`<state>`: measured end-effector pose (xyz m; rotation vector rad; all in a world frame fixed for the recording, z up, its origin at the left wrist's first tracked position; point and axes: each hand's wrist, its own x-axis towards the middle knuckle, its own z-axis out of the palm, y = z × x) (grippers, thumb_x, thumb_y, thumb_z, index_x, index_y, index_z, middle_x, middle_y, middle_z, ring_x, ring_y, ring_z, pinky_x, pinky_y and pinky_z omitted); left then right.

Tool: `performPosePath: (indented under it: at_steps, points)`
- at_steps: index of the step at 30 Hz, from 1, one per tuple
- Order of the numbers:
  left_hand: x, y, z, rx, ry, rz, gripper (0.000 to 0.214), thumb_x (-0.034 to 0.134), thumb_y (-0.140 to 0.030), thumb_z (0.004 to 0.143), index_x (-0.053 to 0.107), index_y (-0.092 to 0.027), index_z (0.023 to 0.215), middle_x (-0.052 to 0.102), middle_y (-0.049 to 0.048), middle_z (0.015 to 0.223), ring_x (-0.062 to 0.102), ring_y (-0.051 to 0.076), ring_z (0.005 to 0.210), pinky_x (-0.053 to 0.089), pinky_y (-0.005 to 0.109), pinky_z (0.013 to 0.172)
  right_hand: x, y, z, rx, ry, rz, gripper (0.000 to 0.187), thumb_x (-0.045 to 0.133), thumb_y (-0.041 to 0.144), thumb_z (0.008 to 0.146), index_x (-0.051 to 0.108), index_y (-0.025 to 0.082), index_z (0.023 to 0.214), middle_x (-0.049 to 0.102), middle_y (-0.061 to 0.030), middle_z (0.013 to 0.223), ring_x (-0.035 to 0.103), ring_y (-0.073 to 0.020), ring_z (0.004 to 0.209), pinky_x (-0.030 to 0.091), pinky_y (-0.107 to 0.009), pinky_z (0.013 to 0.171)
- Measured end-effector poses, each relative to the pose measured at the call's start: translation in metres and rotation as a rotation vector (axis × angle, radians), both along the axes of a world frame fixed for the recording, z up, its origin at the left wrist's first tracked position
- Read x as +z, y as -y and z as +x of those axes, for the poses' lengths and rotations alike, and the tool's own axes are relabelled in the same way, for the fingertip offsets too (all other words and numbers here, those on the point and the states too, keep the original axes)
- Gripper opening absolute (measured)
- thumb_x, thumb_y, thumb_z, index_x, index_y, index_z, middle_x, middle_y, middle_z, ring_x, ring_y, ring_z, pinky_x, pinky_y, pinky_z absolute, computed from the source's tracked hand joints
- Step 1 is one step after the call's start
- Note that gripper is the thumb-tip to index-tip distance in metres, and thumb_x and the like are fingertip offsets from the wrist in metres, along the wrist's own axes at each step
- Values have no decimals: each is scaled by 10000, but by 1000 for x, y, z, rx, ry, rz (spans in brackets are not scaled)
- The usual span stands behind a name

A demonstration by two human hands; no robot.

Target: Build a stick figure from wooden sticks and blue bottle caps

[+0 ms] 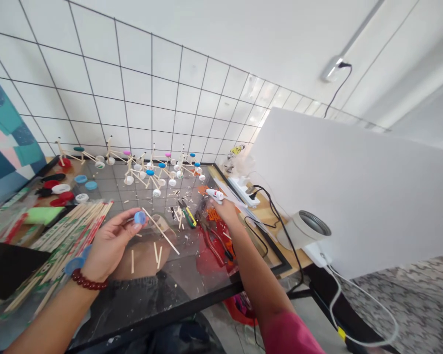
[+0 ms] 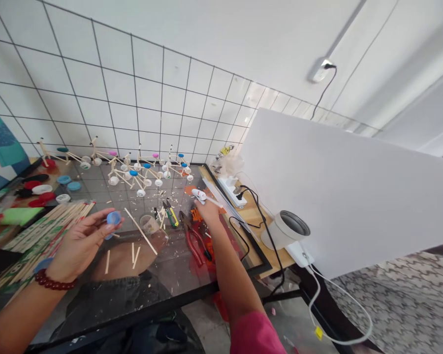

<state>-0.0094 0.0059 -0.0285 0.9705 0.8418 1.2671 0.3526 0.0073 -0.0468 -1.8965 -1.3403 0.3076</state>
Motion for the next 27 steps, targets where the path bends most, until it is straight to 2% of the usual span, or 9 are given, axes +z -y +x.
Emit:
performPosePath:
  at_steps: [2,3,6,9,12,17,21,27]
  points:
    - [0,0,1,-14,2,2,544,1085,-442,548,890,-234,1011,876,62,997,809,184,914,651,236,823,1,8,-12,54,-80,107,351,654,470,963,789,203,1145,829,-126,1107,738,-351,1212,519,-552,1158]
    - [-1,0,1,-22,1,-1,538,1081,-442,562,891,-232,1020,879,71,1018,811,185,923,650,232,822,2,13,-19,95,-123,151,402,644,524,962,785,199,1151,827,-121,1100,741,-344,1179,547,-539,1124]
    - [-3,1,-1,-43,3,-8,529,1073,-436,591,893,-226,1042,882,89,1046,819,194,928,657,242,831,4,31,-48,257,-230,222,488,702,630,917,781,193,1118,822,-101,1013,763,-300,947,637,-462,907]
    - [-4,0,-2,-65,39,-15,518,1064,-436,619,896,-233,1065,881,95,1079,830,218,955,671,284,879,9,49,-75,509,-332,270,408,797,562,906,788,213,1117,810,-78,993,747,-257,878,632,-395,821]
    - [-4,0,-2,-94,82,-22,498,1054,-435,644,899,-249,1078,878,93,1121,831,229,1005,673,303,924,16,60,-94,658,-328,270,346,797,512,953,790,225,1146,804,-68,1014,743,-249,904,627,-396,859]
    - [-8,0,-1,-109,57,7,461,1029,-397,695,899,-246,1110,872,100,1155,822,225,1024,670,308,946,20,64,-105,797,-256,227,376,730,543,1019,773,228,1220,809,-82,1132,751,-247,977,616,-390,923]
    - [-9,1,-2,-121,4,12,462,1029,-395,695,899,-249,1114,872,97,1165,817,214,1006,666,293,925,19,65,-107,818,-202,188,385,715,559,1029,761,237,1236,803,-79,1167,751,-243,1024,596,-373,952]
    - [-5,5,0,-132,-78,26,473,1025,-439,691,901,-252,1107,863,110,1218,803,270,1147,652,342,1010,19,65,-109,855,-171,214,391,683,562,1046,743,236,1253,800,-89,1167,749,-250,1047,591,-395,1001]
